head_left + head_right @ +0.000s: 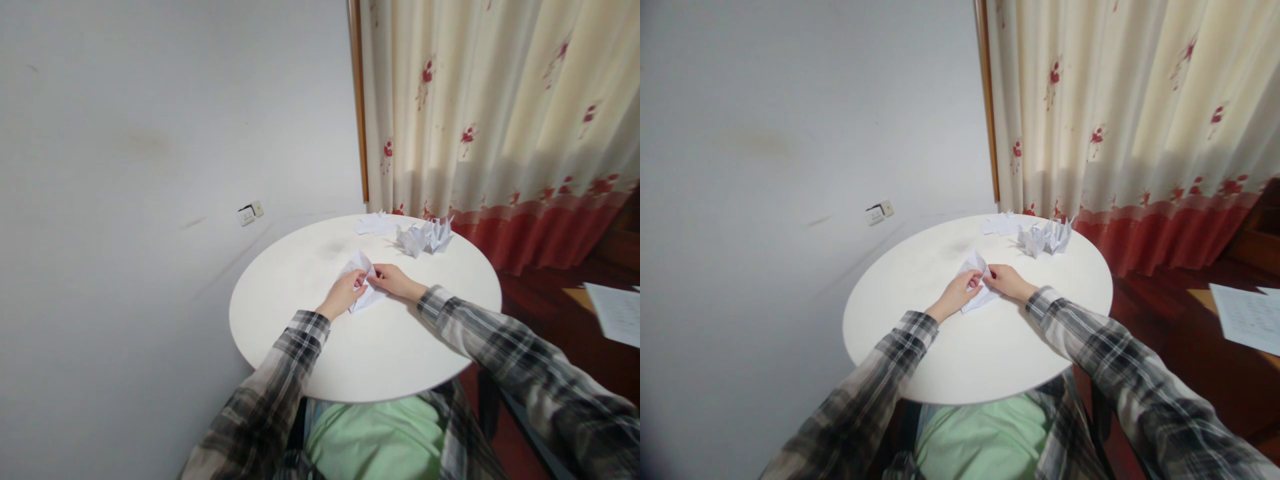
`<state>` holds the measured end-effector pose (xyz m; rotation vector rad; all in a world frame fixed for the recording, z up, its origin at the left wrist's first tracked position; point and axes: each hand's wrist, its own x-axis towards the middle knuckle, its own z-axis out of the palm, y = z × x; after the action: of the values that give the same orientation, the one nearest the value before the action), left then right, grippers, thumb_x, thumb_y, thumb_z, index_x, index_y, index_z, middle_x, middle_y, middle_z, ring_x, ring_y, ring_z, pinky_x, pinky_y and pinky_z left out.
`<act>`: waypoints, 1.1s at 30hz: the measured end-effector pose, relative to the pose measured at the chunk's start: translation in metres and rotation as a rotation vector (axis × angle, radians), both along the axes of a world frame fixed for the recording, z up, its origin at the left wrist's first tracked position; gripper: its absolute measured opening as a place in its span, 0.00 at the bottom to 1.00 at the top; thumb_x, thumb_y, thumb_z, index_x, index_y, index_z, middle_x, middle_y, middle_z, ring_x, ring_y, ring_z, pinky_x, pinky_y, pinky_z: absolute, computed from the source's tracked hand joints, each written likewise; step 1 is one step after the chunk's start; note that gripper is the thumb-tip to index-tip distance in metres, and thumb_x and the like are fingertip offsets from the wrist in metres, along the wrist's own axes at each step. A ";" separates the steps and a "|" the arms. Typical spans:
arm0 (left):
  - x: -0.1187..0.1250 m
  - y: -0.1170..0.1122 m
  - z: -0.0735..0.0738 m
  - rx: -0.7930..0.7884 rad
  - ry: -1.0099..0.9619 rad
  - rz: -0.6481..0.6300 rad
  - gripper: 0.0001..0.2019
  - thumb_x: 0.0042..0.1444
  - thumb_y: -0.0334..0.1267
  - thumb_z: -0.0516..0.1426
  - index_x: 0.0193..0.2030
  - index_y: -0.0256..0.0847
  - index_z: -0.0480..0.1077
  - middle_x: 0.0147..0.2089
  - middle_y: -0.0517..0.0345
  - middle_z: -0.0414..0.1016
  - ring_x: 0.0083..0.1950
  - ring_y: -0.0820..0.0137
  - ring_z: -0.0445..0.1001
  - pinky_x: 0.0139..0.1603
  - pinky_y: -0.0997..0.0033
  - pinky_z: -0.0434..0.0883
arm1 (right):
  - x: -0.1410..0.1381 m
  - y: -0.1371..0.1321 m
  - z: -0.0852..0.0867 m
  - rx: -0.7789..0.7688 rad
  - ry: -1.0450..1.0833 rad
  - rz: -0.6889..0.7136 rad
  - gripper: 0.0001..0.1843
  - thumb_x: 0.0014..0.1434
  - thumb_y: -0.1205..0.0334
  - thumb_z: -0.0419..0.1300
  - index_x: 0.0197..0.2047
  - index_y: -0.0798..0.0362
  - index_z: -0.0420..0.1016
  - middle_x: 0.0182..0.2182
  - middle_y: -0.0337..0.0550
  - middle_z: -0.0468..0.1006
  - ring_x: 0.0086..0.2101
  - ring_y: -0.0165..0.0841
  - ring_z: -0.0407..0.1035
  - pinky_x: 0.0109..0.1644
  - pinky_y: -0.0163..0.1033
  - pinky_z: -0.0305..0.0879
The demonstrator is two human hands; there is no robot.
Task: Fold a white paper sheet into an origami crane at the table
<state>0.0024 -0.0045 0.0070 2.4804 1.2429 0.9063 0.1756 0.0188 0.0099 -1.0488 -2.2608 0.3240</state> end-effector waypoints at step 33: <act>0.000 -0.001 0.002 -0.017 -0.002 -0.019 0.12 0.50 0.34 0.51 0.42 0.38 0.65 0.34 0.57 0.69 0.34 0.73 0.66 0.39 0.72 0.65 | 0.000 0.002 -0.001 -0.017 -0.054 0.014 0.12 0.55 0.58 0.50 0.33 0.58 0.70 0.27 0.42 0.71 0.27 0.27 0.61 0.32 0.31 0.54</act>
<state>0.0028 -0.0050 0.0093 2.4739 1.2194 0.8898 0.1759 0.0211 0.0092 -1.0630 -2.3180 0.3243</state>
